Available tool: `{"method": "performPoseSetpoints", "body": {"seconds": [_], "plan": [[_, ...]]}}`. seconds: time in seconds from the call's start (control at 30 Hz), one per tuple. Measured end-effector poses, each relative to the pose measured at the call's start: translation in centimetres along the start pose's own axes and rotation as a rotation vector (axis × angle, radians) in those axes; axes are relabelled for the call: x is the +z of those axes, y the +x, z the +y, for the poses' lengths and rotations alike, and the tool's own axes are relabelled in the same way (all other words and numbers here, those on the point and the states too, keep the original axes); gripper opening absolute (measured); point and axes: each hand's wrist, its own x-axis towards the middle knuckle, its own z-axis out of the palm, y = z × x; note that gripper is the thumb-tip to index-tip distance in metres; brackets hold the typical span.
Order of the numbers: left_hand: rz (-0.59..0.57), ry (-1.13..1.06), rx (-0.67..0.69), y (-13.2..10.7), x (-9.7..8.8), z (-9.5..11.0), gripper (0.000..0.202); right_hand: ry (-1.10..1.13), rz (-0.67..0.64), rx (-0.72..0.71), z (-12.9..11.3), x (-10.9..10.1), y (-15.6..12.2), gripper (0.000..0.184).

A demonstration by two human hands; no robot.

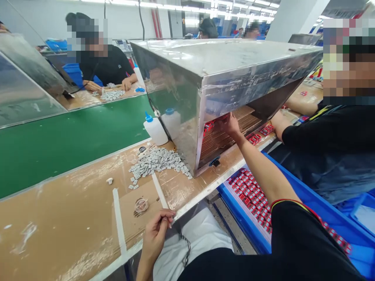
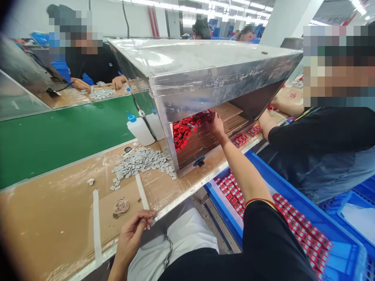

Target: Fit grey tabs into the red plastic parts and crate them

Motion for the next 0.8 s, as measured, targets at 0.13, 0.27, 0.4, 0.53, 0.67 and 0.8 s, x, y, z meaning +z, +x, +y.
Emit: {"method": "performPoseSetpoints", "body": {"seconds": [0.13,0.27,0.4,0.53,0.67,0.8], "plan": [[0.004,0.019,0.086,-0.4,-0.3,-0.2,0.030,0.136,0.139,0.076,-0.4,-4.7,-7.1,0.028],[-0.138,0.137,0.213,-0.7,1.1,1.1,0.019,0.471,0.095,-0.009,-4.4,-7.4,-20.0,0.013],[-0.149,0.250,0.279,-0.8,4.5,2.4,0.034,0.678,-0.205,0.001,-10.0,-6.2,-30.4,0.017],[-0.064,0.310,0.256,-1.1,5.4,2.3,0.020,0.619,-0.309,0.015,-14.3,-4.4,-33.6,0.029],[0.075,0.316,0.165,-1.7,2.9,2.1,0.012,0.555,-0.459,-0.152,-17.0,-4.2,-33.1,0.031],[0.130,0.152,0.022,-2.9,0.9,2.6,0.013,0.585,-0.627,-0.366,-18.3,-4.3,-32.2,0.037]]}}
